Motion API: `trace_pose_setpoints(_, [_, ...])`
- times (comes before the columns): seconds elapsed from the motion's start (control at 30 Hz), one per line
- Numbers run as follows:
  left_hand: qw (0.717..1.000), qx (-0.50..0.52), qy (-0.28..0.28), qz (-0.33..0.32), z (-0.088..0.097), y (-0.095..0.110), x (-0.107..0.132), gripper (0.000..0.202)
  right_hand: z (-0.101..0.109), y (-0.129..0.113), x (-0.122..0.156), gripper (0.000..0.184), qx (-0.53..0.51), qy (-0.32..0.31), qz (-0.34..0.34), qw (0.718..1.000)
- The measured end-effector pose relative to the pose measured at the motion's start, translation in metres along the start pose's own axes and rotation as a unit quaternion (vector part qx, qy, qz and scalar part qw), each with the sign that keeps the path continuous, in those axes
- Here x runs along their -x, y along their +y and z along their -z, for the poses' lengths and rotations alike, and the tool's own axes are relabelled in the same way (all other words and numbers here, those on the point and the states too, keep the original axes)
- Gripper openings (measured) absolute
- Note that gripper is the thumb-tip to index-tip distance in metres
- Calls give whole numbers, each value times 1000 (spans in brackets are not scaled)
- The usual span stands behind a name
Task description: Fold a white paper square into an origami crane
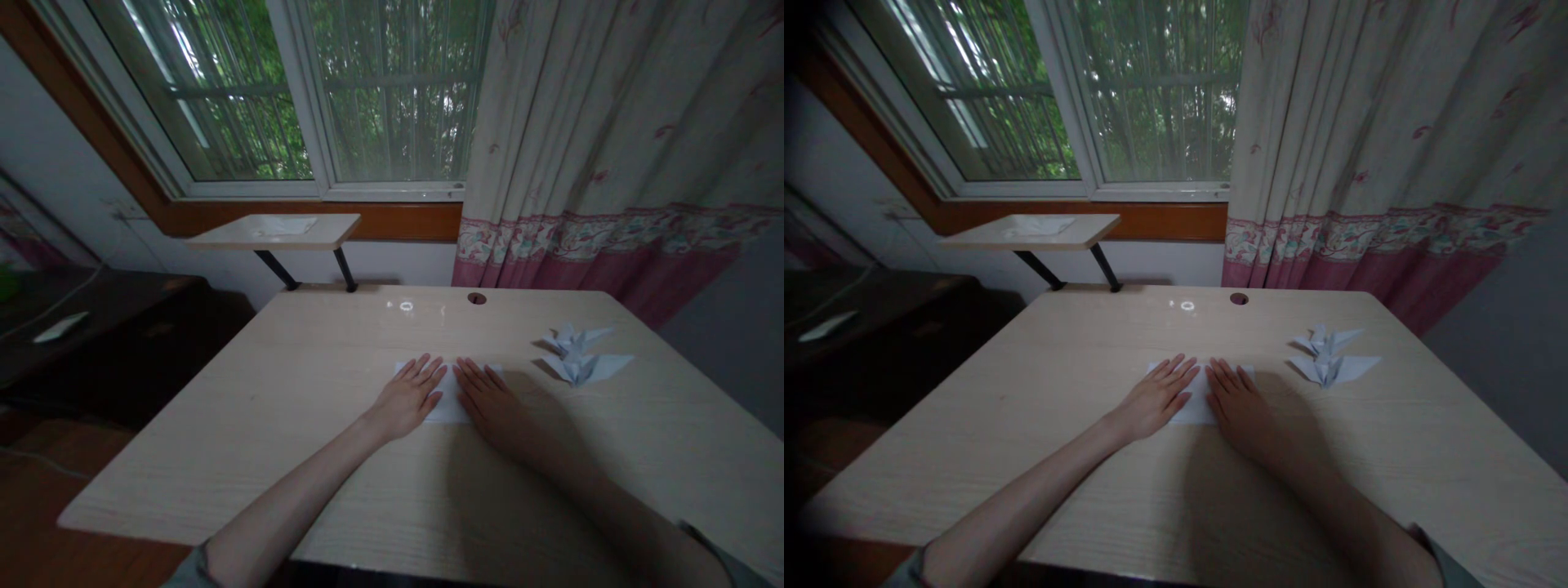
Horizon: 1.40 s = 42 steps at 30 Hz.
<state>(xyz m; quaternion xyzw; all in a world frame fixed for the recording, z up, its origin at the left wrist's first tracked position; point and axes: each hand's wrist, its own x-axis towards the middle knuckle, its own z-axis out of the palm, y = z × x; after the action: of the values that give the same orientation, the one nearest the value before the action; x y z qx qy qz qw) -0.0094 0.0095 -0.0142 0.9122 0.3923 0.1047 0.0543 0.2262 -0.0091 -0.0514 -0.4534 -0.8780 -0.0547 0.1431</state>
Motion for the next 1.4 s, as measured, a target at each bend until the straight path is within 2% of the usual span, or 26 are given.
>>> trace_pose_setpoints(0.27, [1000,-10,10,22,0,2,2,46,6,-2,-1,51,6,8,-13,1000])
trace_pose_setpoints(0.67, [1000,13,20,-4,4,-4,4,48,22,5,-3,54,-19,-29,-24,999])
trace_pose_setpoints(0.87, [1000,12,6,-25,6,-3,6,78,23,8,-3,53,-34,-40,-20,998])
trace_pose_setpoints(1.0, [999,16,6,-40,9,-3,7,85,20,10,-3,53,-38,-38,-20,998])
trace_pose_setpoints(1.23, [998,38,29,-45,11,-2,6,67,24,11,-4,55,-34,-55,-8,998])
trace_pose_setpoints(1.4, [993,59,76,-64,15,1,7,39,27,9,-4,55,-36,-58,-11,998])
